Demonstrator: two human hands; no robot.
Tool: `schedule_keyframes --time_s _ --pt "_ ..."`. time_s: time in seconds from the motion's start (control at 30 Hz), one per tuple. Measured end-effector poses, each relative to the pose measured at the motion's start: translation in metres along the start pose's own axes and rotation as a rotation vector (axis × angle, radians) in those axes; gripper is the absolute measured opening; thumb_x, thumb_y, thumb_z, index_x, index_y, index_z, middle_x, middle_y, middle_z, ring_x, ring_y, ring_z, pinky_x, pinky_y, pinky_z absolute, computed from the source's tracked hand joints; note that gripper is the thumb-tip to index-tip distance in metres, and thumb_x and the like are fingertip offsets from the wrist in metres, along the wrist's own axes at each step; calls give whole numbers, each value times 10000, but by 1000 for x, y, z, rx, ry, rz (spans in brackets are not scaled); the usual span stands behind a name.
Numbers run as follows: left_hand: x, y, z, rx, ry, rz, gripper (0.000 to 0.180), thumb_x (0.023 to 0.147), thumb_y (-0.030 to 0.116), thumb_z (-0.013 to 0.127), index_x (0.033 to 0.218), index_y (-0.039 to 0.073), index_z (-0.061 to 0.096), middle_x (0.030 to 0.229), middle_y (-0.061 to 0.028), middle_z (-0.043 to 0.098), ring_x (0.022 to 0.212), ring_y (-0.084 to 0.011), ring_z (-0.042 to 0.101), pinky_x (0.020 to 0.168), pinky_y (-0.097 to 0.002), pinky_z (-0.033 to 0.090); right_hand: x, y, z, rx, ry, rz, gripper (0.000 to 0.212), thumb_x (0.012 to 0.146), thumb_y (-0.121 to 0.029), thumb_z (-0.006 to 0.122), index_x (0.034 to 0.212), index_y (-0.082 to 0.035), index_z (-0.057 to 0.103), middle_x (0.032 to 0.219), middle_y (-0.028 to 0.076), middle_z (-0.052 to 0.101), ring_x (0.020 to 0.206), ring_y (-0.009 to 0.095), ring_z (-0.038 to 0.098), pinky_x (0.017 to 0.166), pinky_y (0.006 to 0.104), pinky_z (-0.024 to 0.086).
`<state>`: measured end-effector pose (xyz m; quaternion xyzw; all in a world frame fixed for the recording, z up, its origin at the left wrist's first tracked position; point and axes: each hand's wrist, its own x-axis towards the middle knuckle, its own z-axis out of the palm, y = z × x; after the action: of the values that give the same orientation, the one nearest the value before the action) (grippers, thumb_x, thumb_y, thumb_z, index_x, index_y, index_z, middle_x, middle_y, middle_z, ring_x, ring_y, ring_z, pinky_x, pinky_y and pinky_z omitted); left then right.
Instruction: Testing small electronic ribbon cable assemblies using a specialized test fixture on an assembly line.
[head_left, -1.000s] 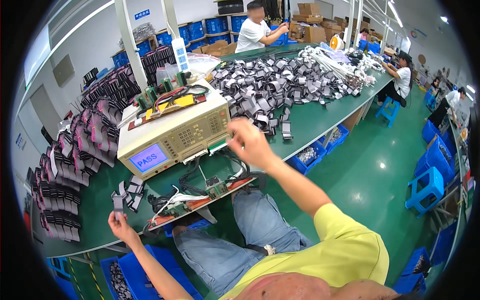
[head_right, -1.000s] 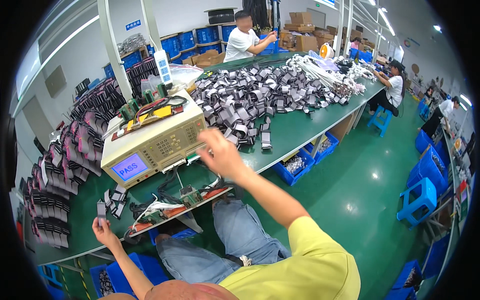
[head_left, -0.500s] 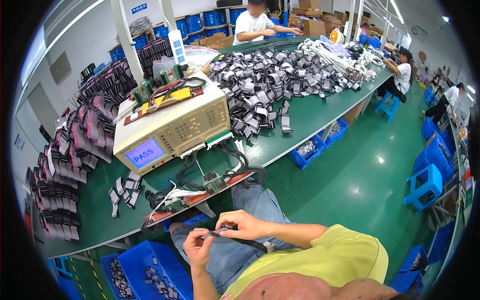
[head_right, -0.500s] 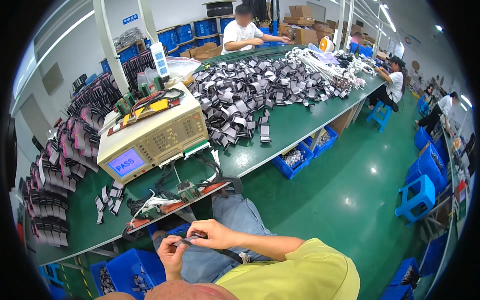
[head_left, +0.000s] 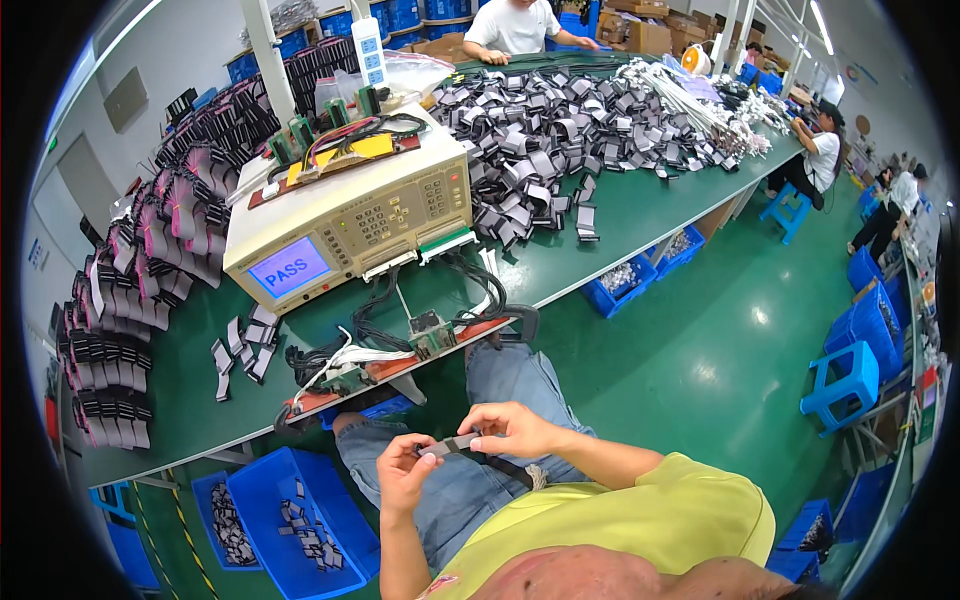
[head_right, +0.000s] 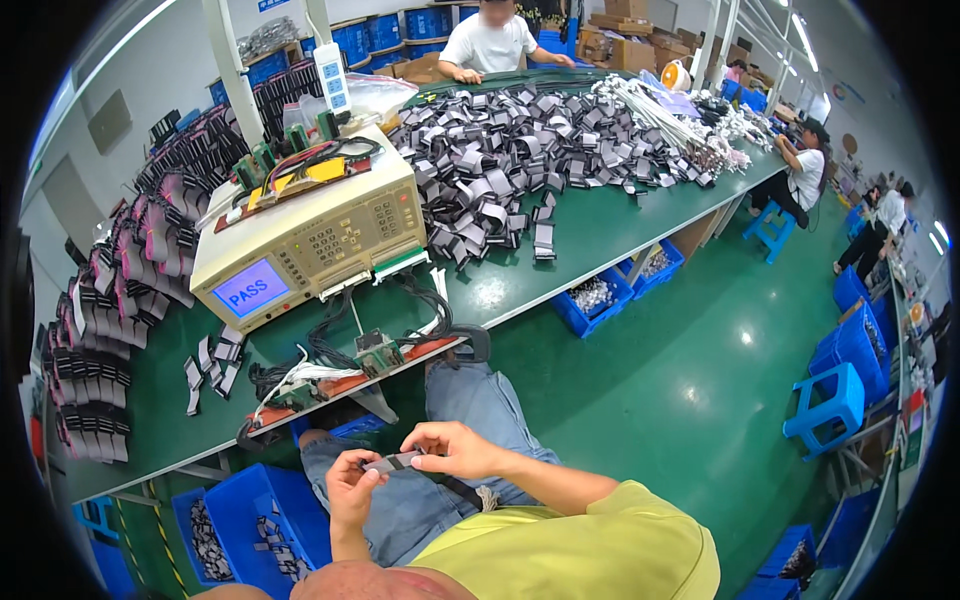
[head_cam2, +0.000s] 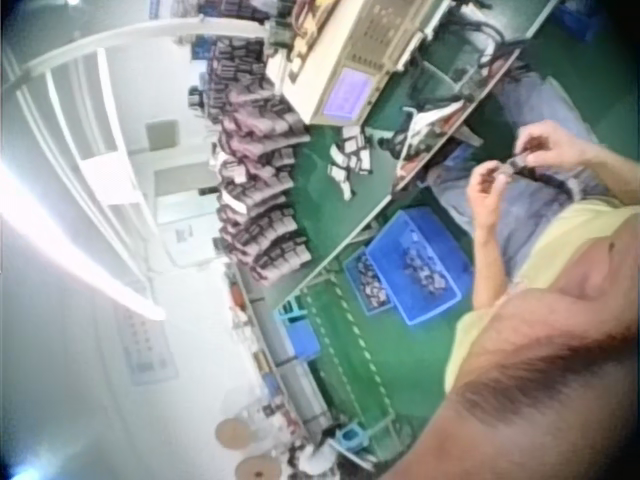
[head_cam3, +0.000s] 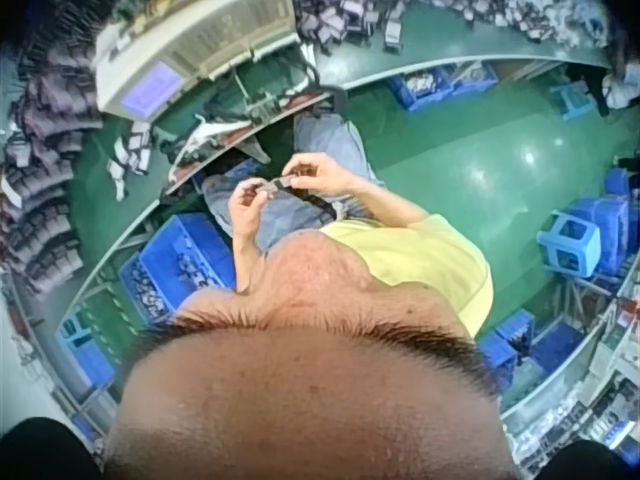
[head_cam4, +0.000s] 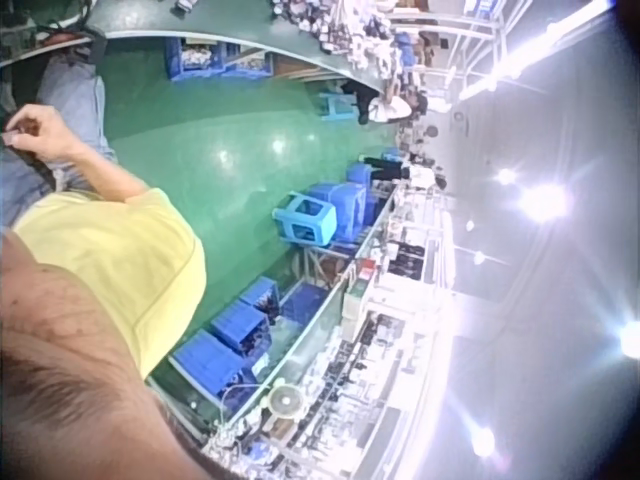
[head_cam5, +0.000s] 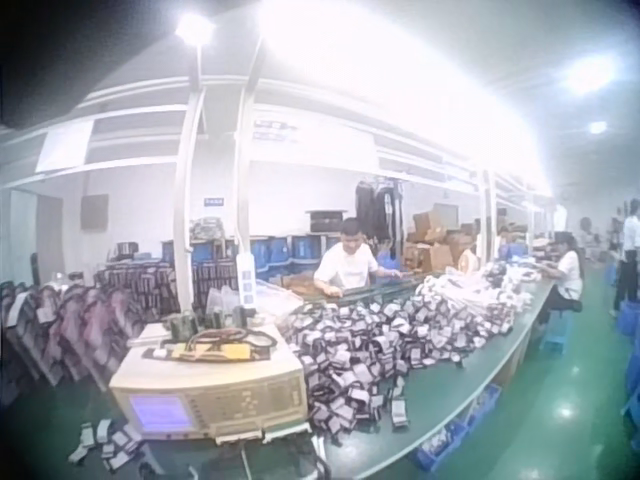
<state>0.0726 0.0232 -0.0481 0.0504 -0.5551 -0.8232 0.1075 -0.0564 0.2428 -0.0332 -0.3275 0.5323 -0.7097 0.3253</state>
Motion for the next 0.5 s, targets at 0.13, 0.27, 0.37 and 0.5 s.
schedule_keyframes --time_s 0.13,0.27,0.37,0.5 --pt "-7 13 0 58 7 -16 258 895 -32 787 1126 1 678 1010 -90 725 839 -140 691 756 -272 564 2 -12 -12 -134 -39 -100 106 972 -92 760 1065 -48 736 930 0 665 805 73 614 725 240 495" --pt "27 14 20 495 222 248 197 844 -13 844 951 15 681 881 -10 674 751 -82 617 685 -248 524 18 -8 -24 -327 232 -206 100 937 -77 782 1014 -36 733 877 16 655 803 97 631 696 261 508" --pt "70 31 53 608 294 464 201 848 24 852 973 2 696 840 -41 682 728 -101 630 683 -258 532 46 -30 -30 -529 522 -343 118 918 -41 780 1017 -5 727 883 49 671 825 134 672 699 277 537" --pt "102 23 50 559 353 511 216 861 -21 822 1049 -16 717 940 -87 741 828 -166 739 752 -291 591 75 -46 -20 -725 673 -518 164 896 6 783 1044 30 718 934 100 709 835 206 713 713 304 568"
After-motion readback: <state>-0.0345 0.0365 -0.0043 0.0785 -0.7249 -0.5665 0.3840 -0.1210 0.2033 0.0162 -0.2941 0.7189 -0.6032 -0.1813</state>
